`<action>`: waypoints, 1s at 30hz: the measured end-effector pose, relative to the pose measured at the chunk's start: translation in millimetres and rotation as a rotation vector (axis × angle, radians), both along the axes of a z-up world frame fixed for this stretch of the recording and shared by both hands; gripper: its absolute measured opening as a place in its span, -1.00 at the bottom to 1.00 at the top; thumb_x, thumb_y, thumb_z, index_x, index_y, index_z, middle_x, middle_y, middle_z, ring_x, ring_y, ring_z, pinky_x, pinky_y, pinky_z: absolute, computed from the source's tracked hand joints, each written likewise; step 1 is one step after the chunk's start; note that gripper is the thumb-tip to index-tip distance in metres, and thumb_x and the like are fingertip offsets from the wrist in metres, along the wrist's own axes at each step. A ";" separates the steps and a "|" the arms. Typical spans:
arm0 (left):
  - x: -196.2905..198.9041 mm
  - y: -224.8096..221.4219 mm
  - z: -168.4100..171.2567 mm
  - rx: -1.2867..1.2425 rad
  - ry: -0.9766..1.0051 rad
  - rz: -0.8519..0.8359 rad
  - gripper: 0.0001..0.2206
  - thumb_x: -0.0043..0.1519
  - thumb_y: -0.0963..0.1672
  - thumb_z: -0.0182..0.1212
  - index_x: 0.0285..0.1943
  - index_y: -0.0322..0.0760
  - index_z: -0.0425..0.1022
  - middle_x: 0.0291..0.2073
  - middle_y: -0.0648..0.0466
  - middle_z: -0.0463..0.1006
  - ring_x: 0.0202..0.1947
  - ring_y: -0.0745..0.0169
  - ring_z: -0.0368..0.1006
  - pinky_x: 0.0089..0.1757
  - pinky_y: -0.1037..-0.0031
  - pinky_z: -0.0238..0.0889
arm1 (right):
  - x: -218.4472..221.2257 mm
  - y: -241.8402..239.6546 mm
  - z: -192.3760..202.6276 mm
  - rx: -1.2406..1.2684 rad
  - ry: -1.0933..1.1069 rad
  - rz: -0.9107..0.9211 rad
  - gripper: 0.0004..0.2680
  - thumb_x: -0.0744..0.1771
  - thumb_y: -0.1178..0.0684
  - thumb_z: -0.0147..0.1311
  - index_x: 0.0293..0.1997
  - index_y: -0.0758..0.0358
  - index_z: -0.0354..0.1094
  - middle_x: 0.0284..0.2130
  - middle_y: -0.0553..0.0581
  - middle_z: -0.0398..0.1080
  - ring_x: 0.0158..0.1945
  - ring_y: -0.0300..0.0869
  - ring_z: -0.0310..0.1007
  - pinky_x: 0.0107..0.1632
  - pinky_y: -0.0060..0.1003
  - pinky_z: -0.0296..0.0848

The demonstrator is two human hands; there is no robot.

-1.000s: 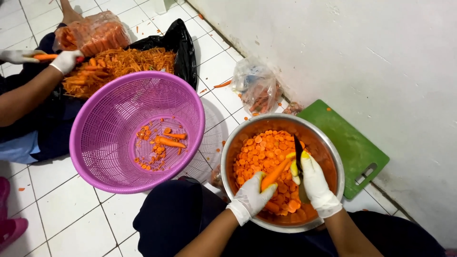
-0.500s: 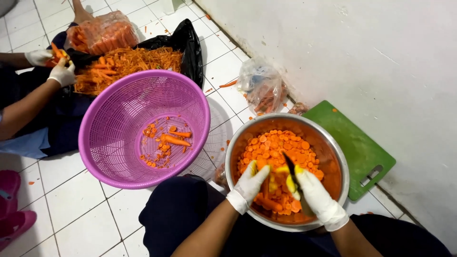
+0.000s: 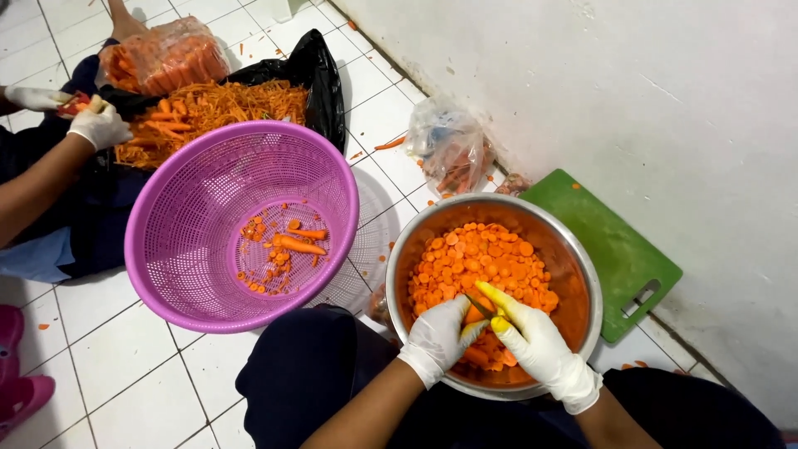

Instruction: Workers are sitting on the floor manually peeling and slicing a large quantity of carrots into a bowl and basket.

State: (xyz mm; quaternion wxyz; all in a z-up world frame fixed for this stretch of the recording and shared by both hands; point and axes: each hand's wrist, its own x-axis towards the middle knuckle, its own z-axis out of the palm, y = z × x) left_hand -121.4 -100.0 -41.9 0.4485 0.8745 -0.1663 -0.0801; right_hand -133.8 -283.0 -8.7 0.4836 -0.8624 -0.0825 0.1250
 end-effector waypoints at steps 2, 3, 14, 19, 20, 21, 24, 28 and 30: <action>0.7 0.0 -2.5 0.020 0.028 0.001 -0.80 0.13 -0.05 0.21 -0.20 -0.23 0.44 -0.41 0.00 0.55 -0.47 0.00 0.48 -0.37 0.37 0.35 | 0.3 -0.3 -1.1 -0.046 -0.026 0.012 -0.58 0.24 -0.08 -0.11 0.25 0.03 0.17 -0.25 0.12 0.54 -0.38 -0.18 0.49 -0.25 -0.38 0.44; 1.0 0.1 -3.2 0.042 0.005 0.001 -0.78 0.13 -0.04 0.21 -0.19 -0.23 0.44 -0.42 -0.01 0.55 -0.47 -0.03 0.48 -0.37 0.35 0.34 | 0.5 0.0 -1.0 -0.030 -0.012 0.017 -0.58 0.24 -0.08 -0.11 0.25 0.04 0.18 -0.18 0.13 0.53 -0.30 -0.17 0.52 -0.19 -0.37 0.44; -1.4 -8.9 -2.6 0.201 -0.076 -0.154 -0.73 0.17 0.00 0.11 -0.20 -0.28 0.42 -0.46 -0.10 0.53 -0.48 -0.16 0.44 -0.39 0.22 0.30 | 12.7 11.5 -28.4 -0.044 -0.031 -0.159 -0.87 0.23 0.09 -0.06 -0.26 0.21 0.35 -0.45 0.05 0.50 -0.43 -0.16 0.45 -0.29 -0.35 0.43; 3.7 -6.8 -10.0 -0.032 0.027 -0.091 -0.85 0.08 -0.17 0.06 -0.25 -0.39 0.37 -0.42 -0.13 0.48 -0.45 -0.10 0.41 -0.28 0.34 0.33 | 18.5 2.1 -38.2 0.527 0.344 -0.325 -0.75 0.36 0.10 -0.27 0.01 0.35 0.37 -0.33 0.12 0.39 -0.60 -0.32 0.06 -0.56 -0.50 0.07; 5.1 -4.2 -5.2 -0.034 0.030 -0.090 -0.85 0.08 -0.17 0.06 -0.25 -0.39 0.37 -0.42 -0.13 0.48 -0.45 -0.10 0.41 -0.28 0.34 0.33 | 16.9 -1.6 -32.6 0.524 0.346 -0.325 -0.75 0.36 0.10 -0.27 0.01 0.35 0.37 -0.33 0.12 0.39 -0.60 -0.32 0.06 -0.56 -0.50 0.07; 6.6 -1.4 -0.4 0.015 0.054 -0.082 -0.82 0.13 -0.13 0.07 -0.17 -0.34 0.37 -0.40 -0.11 0.50 -0.43 -0.10 0.43 -0.28 0.33 0.33 | 15.4 -5.1 -27.0 0.611 0.352 -0.209 -0.70 0.36 0.03 -0.29 0.15 0.31 0.26 -0.47 0.08 0.30 -0.60 -0.31 0.05 -0.55 -0.50 0.09; 7.8 2.1 0.1 0.124 0.012 -0.049 -0.73 0.19 -0.04 0.07 -0.04 -0.26 0.37 -0.38 -0.07 0.53 -0.43 -0.08 0.46 -0.32 0.32 0.33 | 11.3 -16.0 -32.1 0.666 0.326 -0.075 -0.63 0.36 -0.01 -0.29 0.30 0.32 0.11 -0.61 0.06 0.20 -0.61 -0.30 0.06 -0.54 -0.49 0.12; 6.9 3.0 3.7 0.179 -0.108 -0.011 -0.70 0.17 -0.01 0.10 -0.02 -0.21 0.40 -0.42 -0.01 0.55 -0.47 -0.02 0.47 -0.37 0.36 0.32 | 9.1 -20.6 -39.7 0.612 0.298 -0.064 -0.61 0.35 0.00 -0.26 0.32 0.37 0.04 -0.64 0.07 0.18 -0.61 -0.31 0.06 -0.56 -0.50 0.13; 6.6 2.5 3.2 0.173 -0.117 -0.005 -0.72 0.16 -0.01 0.11 -0.06 -0.22 0.42 -0.43 -0.02 0.55 -0.48 -0.04 0.47 -0.38 0.35 0.32 | 7.7 -14.9 -25.7 0.584 0.305 -0.065 -0.62 0.35 0.01 -0.26 0.33 0.34 0.04 -0.66 0.03 0.15 -0.61 -0.32 0.03 -0.56 -0.52 0.10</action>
